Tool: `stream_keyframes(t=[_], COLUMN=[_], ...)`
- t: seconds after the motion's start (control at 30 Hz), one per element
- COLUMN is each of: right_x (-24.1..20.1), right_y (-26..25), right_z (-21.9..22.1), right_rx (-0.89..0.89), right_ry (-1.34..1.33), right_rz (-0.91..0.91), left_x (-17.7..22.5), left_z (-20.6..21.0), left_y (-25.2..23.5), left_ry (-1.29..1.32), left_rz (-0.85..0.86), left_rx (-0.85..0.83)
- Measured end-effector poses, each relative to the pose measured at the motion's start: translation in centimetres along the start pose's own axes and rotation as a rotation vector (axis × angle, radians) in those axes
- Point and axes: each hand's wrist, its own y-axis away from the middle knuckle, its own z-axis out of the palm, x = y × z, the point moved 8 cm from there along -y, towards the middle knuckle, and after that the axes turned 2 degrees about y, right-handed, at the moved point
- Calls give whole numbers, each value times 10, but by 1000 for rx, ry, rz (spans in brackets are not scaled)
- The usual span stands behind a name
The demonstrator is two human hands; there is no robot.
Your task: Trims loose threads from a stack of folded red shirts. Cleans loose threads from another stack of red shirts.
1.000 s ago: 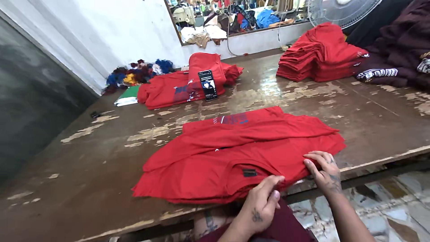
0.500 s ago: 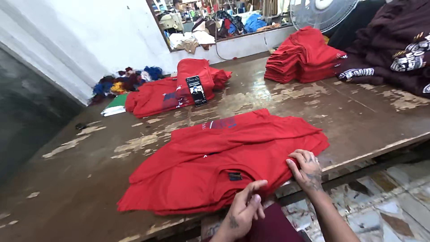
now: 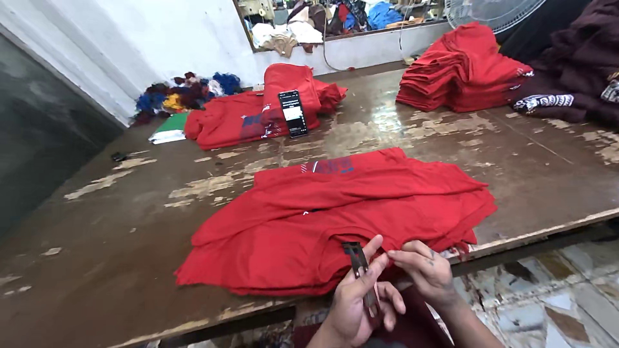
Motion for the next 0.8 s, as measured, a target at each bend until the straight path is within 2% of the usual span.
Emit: stream_keyframes(t=[0.17, 0.33, 0.47, 0.6, 0.73, 0.8], right_x=[-4, 5, 18, 21, 20, 19], right_y=[15, 9, -3, 6, 9, 7], right_z=[-25, -25, -3, -5, -7, -7], right_rx=[-116, -136, -166, -223, -217, -218], right_ry=[-257, -63, -121, -142, -294, -287], right_rz=[143, 233, 283, 266, 240, 237], left_x=[9, 5, -10, -3, 4, 6], left_z=[-6, -6, -1, -2, -2, -3], left_y=[4, 2, 6, 9, 5, 4], left_ry=[-285, -402, -617, -621, -531, -491], left_rz=[53, 165, 224, 199, 186, 194], left_rx=[30, -9, -47, -76, -79, -82])
